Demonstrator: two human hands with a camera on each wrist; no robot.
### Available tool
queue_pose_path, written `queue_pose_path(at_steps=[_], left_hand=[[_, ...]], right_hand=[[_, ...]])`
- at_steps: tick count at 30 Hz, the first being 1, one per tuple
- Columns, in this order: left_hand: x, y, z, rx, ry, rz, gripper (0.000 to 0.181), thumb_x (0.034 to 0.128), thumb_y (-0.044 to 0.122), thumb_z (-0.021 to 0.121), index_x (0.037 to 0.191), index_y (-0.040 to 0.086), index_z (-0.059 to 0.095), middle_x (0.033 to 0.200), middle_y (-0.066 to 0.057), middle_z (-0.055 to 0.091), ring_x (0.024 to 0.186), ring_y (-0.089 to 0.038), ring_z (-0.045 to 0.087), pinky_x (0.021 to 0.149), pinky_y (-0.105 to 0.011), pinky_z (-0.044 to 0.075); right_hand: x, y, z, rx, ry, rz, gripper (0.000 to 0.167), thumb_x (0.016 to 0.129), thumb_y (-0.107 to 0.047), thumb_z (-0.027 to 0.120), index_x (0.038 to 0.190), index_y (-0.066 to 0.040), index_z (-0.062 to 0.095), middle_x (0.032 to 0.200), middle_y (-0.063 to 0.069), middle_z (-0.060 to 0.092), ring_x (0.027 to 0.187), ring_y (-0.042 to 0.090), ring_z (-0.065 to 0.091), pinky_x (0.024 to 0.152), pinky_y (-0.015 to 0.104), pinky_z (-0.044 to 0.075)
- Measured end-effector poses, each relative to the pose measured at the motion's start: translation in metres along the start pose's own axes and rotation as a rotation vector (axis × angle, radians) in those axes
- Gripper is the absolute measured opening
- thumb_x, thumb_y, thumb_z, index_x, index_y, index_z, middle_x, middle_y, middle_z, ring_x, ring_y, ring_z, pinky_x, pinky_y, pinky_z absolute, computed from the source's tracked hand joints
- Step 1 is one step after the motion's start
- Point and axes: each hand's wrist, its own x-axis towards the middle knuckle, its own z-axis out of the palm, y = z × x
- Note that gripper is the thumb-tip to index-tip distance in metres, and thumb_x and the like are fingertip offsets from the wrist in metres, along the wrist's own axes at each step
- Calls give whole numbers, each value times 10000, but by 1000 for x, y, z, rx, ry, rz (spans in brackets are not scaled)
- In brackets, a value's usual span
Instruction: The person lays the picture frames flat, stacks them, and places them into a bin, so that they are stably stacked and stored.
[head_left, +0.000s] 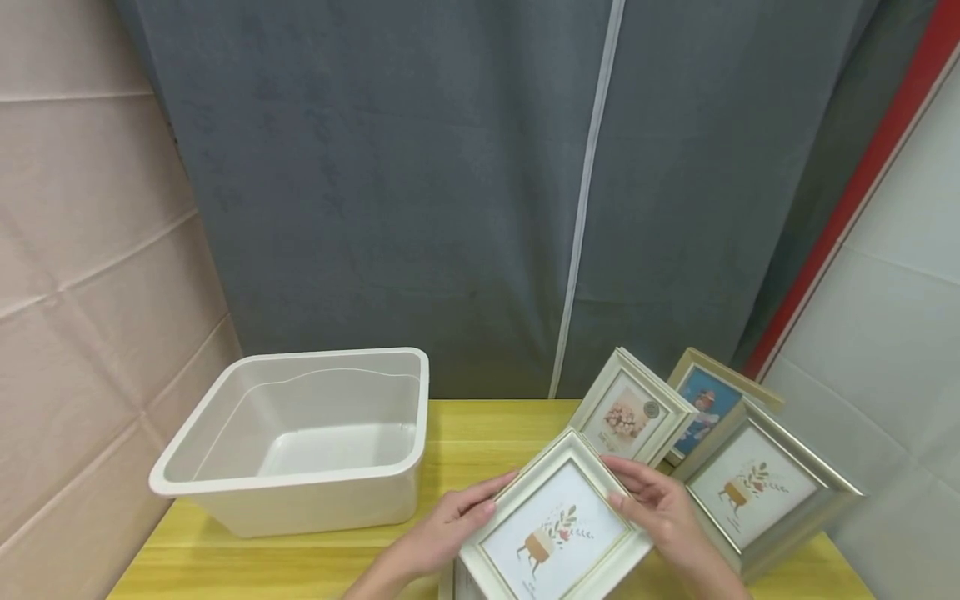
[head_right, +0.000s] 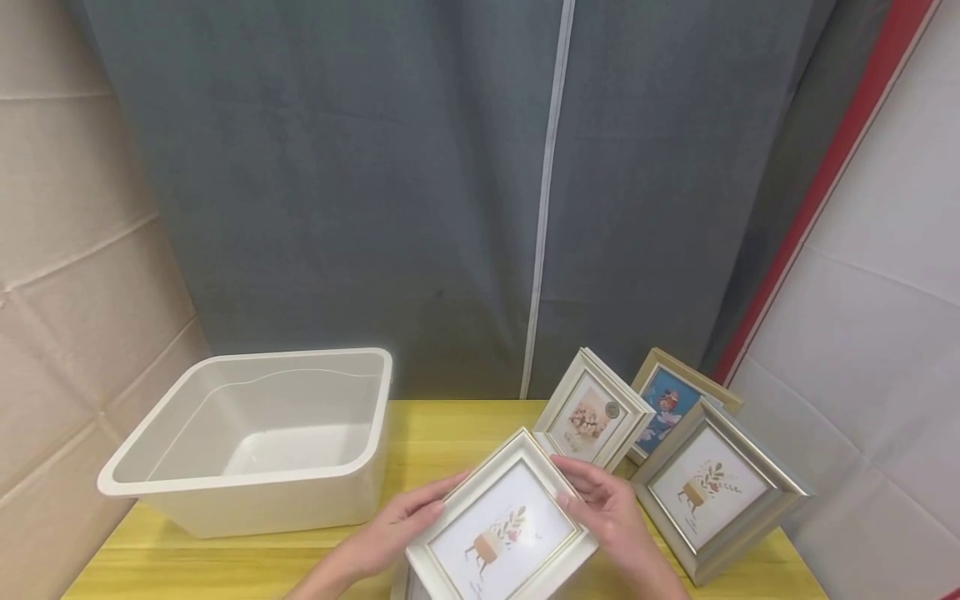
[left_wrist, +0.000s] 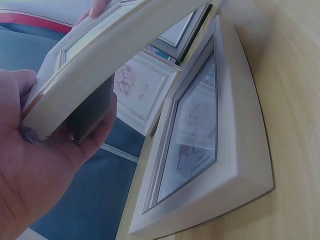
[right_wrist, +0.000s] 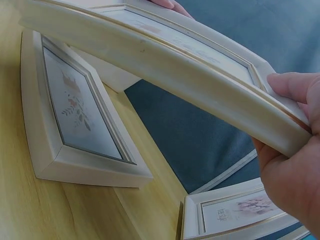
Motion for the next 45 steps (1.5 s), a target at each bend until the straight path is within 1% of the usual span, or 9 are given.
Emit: queue_pose_path(at_steps=[5, 11, 18, 24, 29, 32, 36, 42, 45], left_hand=[[-2, 0, -2, 14, 53, -16, 431, 1094, 199, 481, 1515, 110, 507, 1457, -167, 560, 1042, -136, 667, 913, -278, 547], [1, -7, -2, -13, 100, 10, 414, 1075, 138, 514, 1468, 5, 523, 1375, -237, 584, 1067, -145, 659, 891, -297, 567], [6, -10, 1, -62, 309, -28, 358, 1000, 65, 630, 1328, -75, 608, 1279, -243, 615, 976, -164, 680, 793, -285, 595], [6, -13, 2, -62, 383, -48, 339, 983, 28, 628, 1297, -101, 615, 1228, -250, 649, 966, -180, 686, 783, -286, 599], [9, -15, 6, 8, 519, -73, 285, 956, 23, 665, 1229, -58, 676, 1176, -175, 679, 871, -129, 629, 739, -234, 548], [11, -17, 9, 74, 608, -75, 257, 949, 15, 669, 1200, -31, 698, 1168, -141, 665, 885, -125, 580, 749, -218, 503], [15, -21, 9, 114, 689, -70, 247, 939, -10, 656, 1180, -13, 710, 1118, -107, 662, 879, -137, 550, 735, -209, 474], [16, -30, 10, 150, 759, -60, 238, 922, -36, 657, 1146, 7, 727, 1102, -53, 676, 1002, -192, 584, 844, -219, 479], [15, -34, 10, 166, 766, -58, 239, 923, -41, 653, 1142, 15, 730, 1107, -57, 686, 1055, -224, 592, 890, -231, 486]], right_hand=[[-1, 1, -1, -2, 52, 21, 457, 954, 116, 570, 1400, 17, 558, 1220, -22, 728, 855, 279, 748, 652, 493, 608], [-3, 1, 2, -24, 150, 123, 479, 956, 64, 610, 1414, 109, 478, 1209, -21, 732, 912, 259, 739, 720, 449, 619], [-5, 3, 7, -60, 284, 188, 522, 945, 32, 648, 1434, 92, 478, 1265, 25, 705, 984, 239, 721, 770, 398, 617], [-8, 8, 10, -56, 319, 229, 548, 914, 58, 663, 1428, 92, 477, 1251, 91, 701, 970, 249, 717, 770, 395, 617], [-11, 10, 17, -31, 351, 353, 583, 915, 29, 672, 1461, 15, 470, 1357, 217, 599, 930, 275, 708, 735, 406, 620], [-14, 14, 26, -61, 367, 379, 602, 896, 48, 690, 1457, 21, 472, 1426, 266, 531, 1010, 266, 685, 757, 384, 618], [-20, 20, 39, -101, 376, 375, 615, 872, 66, 712, 1443, 50, 481, 1443, 303, 500, 1091, 310, 659, 797, 344, 603], [-24, 26, 51, -62, 399, 384, 608, 864, 80, 697, 1437, 43, 496, 1433, 304, 498, 1035, 378, 688, 747, 371, 612], [-28, 30, 53, -102, 390, 383, 604, 859, 58, 716, 1425, 50, 505, 1400, 288, 531, 1065, 367, 677, 803, 375, 606]])
